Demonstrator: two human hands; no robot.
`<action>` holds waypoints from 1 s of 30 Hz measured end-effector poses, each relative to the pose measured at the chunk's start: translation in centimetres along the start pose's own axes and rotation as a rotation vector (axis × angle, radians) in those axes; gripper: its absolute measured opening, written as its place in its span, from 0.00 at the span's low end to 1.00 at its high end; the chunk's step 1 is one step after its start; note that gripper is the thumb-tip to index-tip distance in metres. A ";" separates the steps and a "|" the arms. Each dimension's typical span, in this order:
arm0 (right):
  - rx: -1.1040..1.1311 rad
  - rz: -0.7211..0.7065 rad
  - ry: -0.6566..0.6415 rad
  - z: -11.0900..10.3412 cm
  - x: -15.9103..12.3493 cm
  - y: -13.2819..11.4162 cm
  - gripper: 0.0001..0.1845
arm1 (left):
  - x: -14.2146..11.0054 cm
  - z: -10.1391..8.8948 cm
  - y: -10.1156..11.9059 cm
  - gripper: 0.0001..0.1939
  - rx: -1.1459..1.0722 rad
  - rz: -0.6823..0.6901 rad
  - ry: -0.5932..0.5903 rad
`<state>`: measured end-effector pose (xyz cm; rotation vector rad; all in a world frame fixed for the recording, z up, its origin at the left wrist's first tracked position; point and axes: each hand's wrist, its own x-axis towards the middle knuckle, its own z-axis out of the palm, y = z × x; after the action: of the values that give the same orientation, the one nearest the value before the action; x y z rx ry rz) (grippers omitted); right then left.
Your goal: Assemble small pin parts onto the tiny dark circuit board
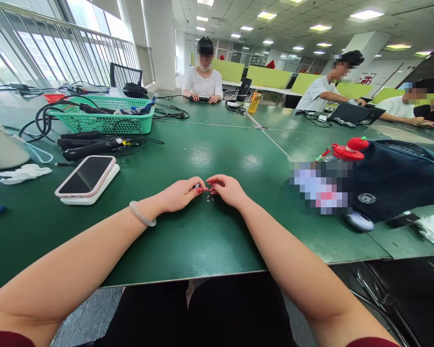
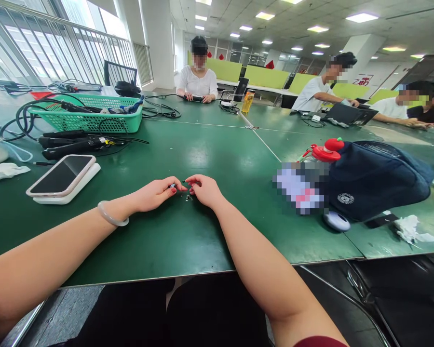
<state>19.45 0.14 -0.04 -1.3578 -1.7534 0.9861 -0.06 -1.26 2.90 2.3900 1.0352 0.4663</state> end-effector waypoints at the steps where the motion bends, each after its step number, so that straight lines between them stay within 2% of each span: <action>1: 0.029 -0.016 0.001 0.1 0.0 0.0 0.16 | 0.1 -0.1 -0.3 0.16 0.016 -0.004 0.041; 3: -0.042 -0.068 0.031 0.1 0.1 0.0 0.16 | 0.4 -0.1 -1.0 0.17 0.055 -0.011 0.096; 5: -0.207 -0.146 0.047 0.0 0.2 0.0 0.16 | 0.6 -0.1 -1.5 0.18 0.073 -0.031 0.116; 8: -0.410 -0.288 0.010 0.3 0.6 0.2 0.21 | 0.8 0.0 -1.8 0.20 0.038 -0.100 0.138; 12: -0.554 -0.308 -0.065 1.0 1.0 0.1 0.19 | 0.6 0.1 -1.6 0.18 0.013 -0.136 0.170; 16: -0.508 -0.305 -0.103 0.4 0.1 -0.4 0.15 | 0.5 -0.1 -1.6 0.18 0.037 -0.135 0.168; 19: -0.359 -0.232 -0.085 -0.8 -0.8 -0.7 0.14 | 0.5 -0.2 -1.6 0.17 0.006 -0.139 0.165; 22: -0.381 -0.171 -0.080 -1.5 -1.2 -0.8 0.13 | 0.5 -0.2 -1.6 0.18 -0.013 -0.160 0.136; 25: -0.420 -0.171 -0.155 -1.4 -1.3 -0.8 0.13 | 0.6 0.0 -1.6 0.19 0.015 -0.120 0.150; 30: -0.344 -0.151 -0.212 -0.6 -1.5 -1.4 0.03 | 0.6 0.1 -1.7 0.20 0.012 -0.093 0.166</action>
<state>19.60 -1.47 1.39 -1.3375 -2.2309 0.7926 -0.63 0.18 1.95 2.3328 1.2187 0.6348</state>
